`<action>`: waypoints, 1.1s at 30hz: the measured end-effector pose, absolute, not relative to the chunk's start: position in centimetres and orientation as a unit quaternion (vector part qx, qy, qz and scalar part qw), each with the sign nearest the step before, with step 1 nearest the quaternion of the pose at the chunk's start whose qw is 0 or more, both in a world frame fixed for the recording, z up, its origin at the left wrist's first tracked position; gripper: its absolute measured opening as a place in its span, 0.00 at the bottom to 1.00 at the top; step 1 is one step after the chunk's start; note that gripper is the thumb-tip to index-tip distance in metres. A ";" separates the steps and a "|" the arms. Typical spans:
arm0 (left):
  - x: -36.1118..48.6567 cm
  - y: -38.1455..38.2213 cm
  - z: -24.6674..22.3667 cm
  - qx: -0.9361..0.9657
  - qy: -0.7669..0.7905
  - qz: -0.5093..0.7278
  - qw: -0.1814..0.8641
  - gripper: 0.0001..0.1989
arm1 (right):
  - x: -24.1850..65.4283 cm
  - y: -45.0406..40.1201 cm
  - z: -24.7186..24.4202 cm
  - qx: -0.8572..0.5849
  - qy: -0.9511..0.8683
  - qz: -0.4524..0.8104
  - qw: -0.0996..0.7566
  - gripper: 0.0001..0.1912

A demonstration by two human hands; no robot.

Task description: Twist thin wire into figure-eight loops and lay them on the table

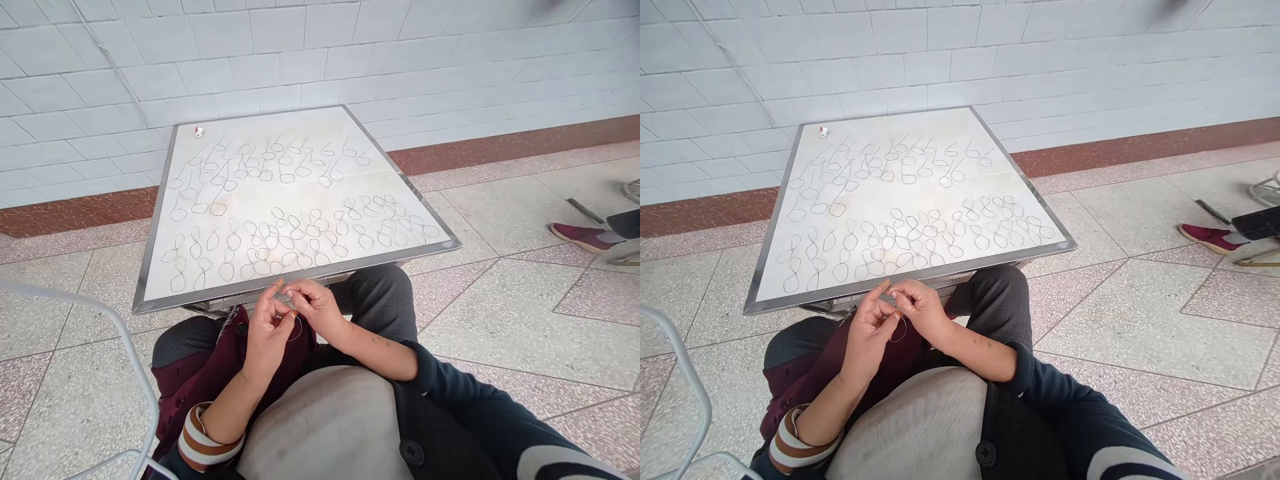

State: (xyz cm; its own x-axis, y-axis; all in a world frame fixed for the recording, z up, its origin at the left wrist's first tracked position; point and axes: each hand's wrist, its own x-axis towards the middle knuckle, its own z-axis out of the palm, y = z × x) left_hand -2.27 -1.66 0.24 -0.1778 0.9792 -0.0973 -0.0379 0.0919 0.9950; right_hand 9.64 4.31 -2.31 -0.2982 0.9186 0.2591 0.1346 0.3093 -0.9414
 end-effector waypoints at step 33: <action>-2.5 -1.4 -0.4 0.440 0.576 0.505 0.468 0.30 | 9.9 5.1 -2.0 -0.369 -0.710 0.419 0.429 0.07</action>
